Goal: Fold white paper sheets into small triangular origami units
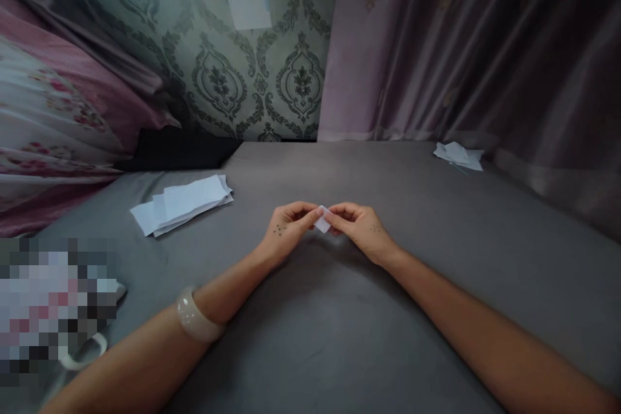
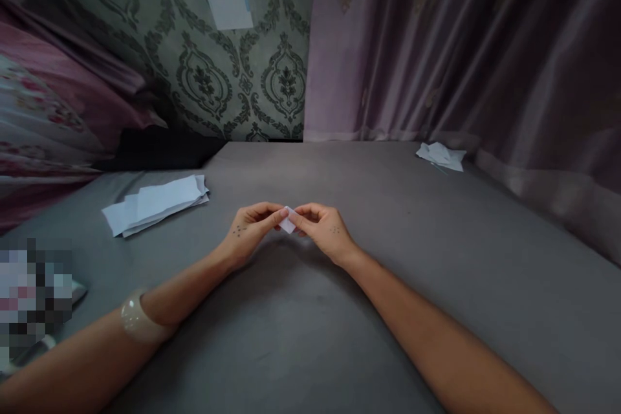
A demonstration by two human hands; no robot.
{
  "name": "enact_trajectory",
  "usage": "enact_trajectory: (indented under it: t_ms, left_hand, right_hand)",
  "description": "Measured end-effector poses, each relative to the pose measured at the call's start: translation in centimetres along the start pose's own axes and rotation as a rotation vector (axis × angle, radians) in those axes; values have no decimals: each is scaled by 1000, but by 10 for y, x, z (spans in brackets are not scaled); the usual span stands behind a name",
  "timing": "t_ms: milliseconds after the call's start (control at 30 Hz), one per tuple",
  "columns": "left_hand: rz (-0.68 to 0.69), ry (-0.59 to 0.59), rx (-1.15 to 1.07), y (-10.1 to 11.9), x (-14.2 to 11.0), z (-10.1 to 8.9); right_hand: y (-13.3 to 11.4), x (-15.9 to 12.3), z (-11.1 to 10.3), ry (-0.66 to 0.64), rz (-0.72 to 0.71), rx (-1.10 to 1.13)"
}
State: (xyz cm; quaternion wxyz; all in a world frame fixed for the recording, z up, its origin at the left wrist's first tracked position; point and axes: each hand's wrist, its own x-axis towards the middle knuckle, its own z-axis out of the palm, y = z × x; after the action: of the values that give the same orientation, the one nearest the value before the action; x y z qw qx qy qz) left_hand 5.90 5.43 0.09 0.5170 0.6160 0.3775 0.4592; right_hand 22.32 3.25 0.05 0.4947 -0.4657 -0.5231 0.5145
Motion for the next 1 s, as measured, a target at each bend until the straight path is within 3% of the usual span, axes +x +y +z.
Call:
enact_trajectory:
  t_ms: [133, 267, 400, 633, 767, 1000]
  left_hand:
    - [-15, 30, -56, 1, -1, 3]
    - [-37, 46, -63, 1, -2, 6]
    - [-78, -13, -82, -1, -1, 6]
    - [-85, -42, -159, -1, 0, 6]
    - [-116, -27, -200, -4, 0, 9]
    - [-248, -106, -236, -7, 2, 6]
  right_hand:
    - [-1, -3, 2, -105, 139, 41]
    - [-2, -4, 4, -94, 116, 15]
    - [-2, -4, 5, -101, 151, 15]
    - [-2, -6, 8, -222, 447, 205]
    - [-2, -7, 12, -220, 422, 191]
    - [2, -8, 10, -197, 389, 154]
